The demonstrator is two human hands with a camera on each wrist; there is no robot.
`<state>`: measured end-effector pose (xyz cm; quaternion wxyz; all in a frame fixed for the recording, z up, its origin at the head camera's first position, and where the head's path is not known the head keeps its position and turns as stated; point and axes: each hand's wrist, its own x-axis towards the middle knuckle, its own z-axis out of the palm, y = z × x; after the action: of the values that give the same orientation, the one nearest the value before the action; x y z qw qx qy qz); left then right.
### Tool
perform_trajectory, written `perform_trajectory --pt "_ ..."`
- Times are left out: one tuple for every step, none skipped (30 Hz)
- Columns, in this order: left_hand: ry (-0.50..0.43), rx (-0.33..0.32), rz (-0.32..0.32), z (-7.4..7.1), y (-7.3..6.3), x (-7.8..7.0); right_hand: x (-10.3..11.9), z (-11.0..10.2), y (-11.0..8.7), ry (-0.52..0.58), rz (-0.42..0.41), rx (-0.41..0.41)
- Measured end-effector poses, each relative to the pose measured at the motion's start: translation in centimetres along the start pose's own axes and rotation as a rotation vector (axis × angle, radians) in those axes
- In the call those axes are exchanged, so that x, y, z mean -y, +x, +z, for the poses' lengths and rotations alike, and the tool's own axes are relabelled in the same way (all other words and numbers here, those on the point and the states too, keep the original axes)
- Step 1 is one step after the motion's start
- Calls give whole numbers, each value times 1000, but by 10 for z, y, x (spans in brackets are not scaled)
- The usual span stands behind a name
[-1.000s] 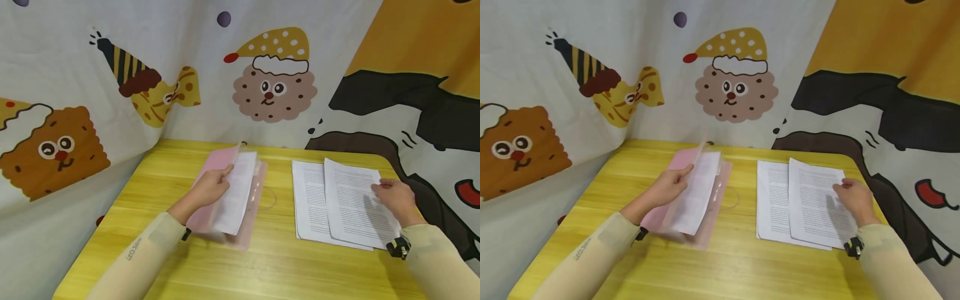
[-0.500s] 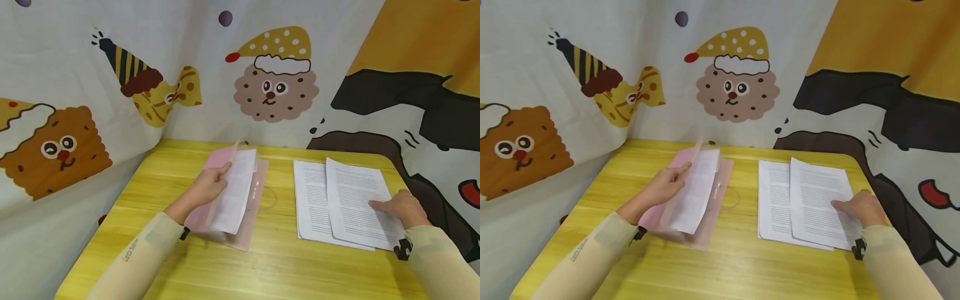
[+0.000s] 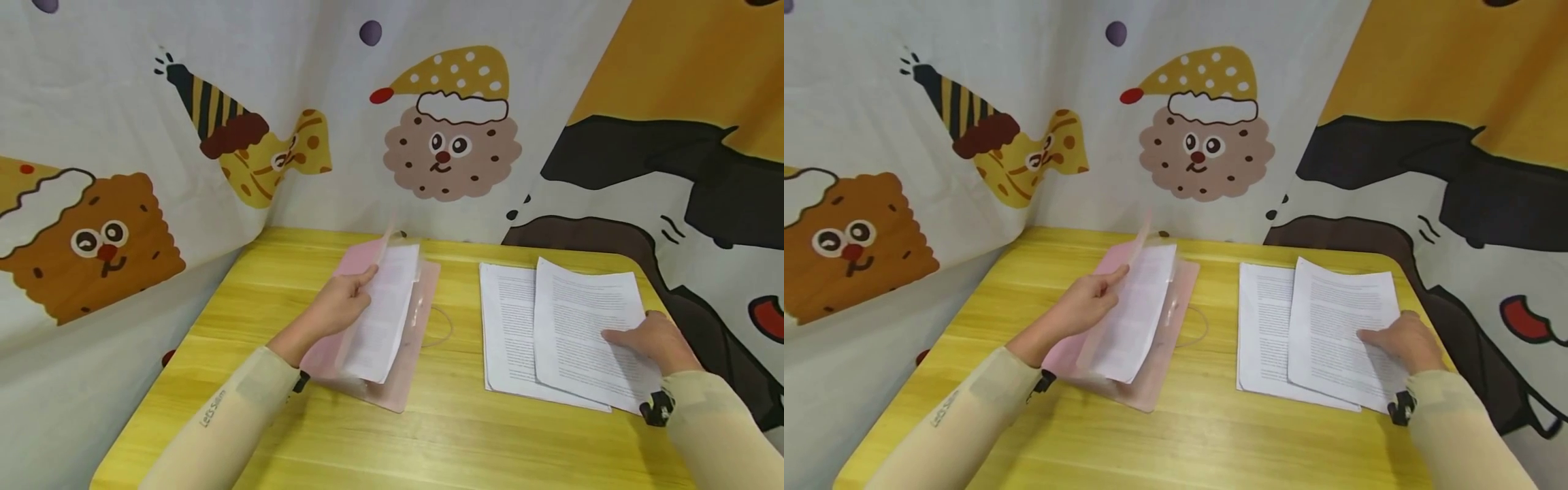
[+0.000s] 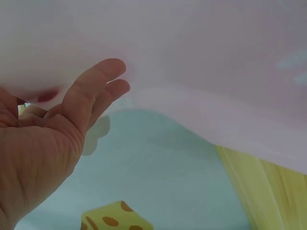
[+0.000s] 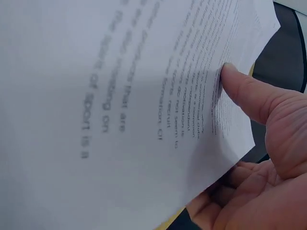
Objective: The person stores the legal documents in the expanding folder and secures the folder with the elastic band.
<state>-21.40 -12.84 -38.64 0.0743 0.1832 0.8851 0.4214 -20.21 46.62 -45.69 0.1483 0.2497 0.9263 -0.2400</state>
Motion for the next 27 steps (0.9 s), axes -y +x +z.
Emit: perform_trajectory --pt "4 0 1 -1 0 -1 -3 0 0 12 -21 -10" --pt "9 -2 7 -1 1 -1 -5 0 0 21 -48 -23" --pt "14 -5 13 -3 1 -1 -9 0 0 32 -80 -34" --pt "21 -10 16 -4 2 -1 -12 -1 0 40 -111 -36" --pt "27 -14 18 -6 2 0 -15 -3 -1 45 -139 -34" --pt "31 -19 22 -8 2 0 -18 -4 -1 50 -164 -26" --pt "28 -23 23 -10 2 -1 -20 -7 0 43 -186 -6" --pt "23 -25 20 -12 2 -1 -22 -9 0 42 -200 18" --pt "17 -26 17 -14 2 -1 -24 -11 0 37 -211 47" --pt "11 -26 10 -16 2 -1 -26 -13 0 35 -224 83" --pt "1 -23 6 -17 1 -1 -27 -14 0 43 -241 118" --pt "-9 -20 2 -18 1 -1 -28 -14 -1 62 -252 153" --pt "-18 -16 -3 -19 1 -2 -28 -15 -2 90 -263 188" --pt "-27 -15 -9 -20 1 -1 -29 -14 -4 130 -268 219" --pt "-35 -14 -11 -21 1 -1 -29 -13 -6 165 -279 242" --pt "-44 -13 -11 -21 1 0 -28 -12 -9 200 -292 257" --pt "-51 -11 -9 -22 2 0 -27 -12 -12 220 -301 255" --pt "-58 -10 -9 -22 2 1 -25 -11 -15 218 -307 239" --pt "-66 -9 -7 -23 2 2 -23 -11 -19 205 -319 219" --pt "-72 -5 -3 -23 3 2 -20 -11 -23 179 -319 195" --pt "-78 -2 -3 -23 3 3 -16 -11 -27 156 -320 170" --pt "-82 2 -2 -23 3 3 -12 -11 -31 139 -319 149" --pt "-84 3 -6 -24 3 3 -8 -11 -35 138 -314 135" --pt "-87 6 -8 -24 3 3 -4 -10 -38 147 -305 125" --pt "-84 7 -8 -24 4 3 0 -8 -41 175 -299 119" --pt "-81 6 -11 -24 4 3 4 -6 -45 215 -293 112" --pt "-80 6 -13 -24 4 2 8 -4 -47 260 -294 105"
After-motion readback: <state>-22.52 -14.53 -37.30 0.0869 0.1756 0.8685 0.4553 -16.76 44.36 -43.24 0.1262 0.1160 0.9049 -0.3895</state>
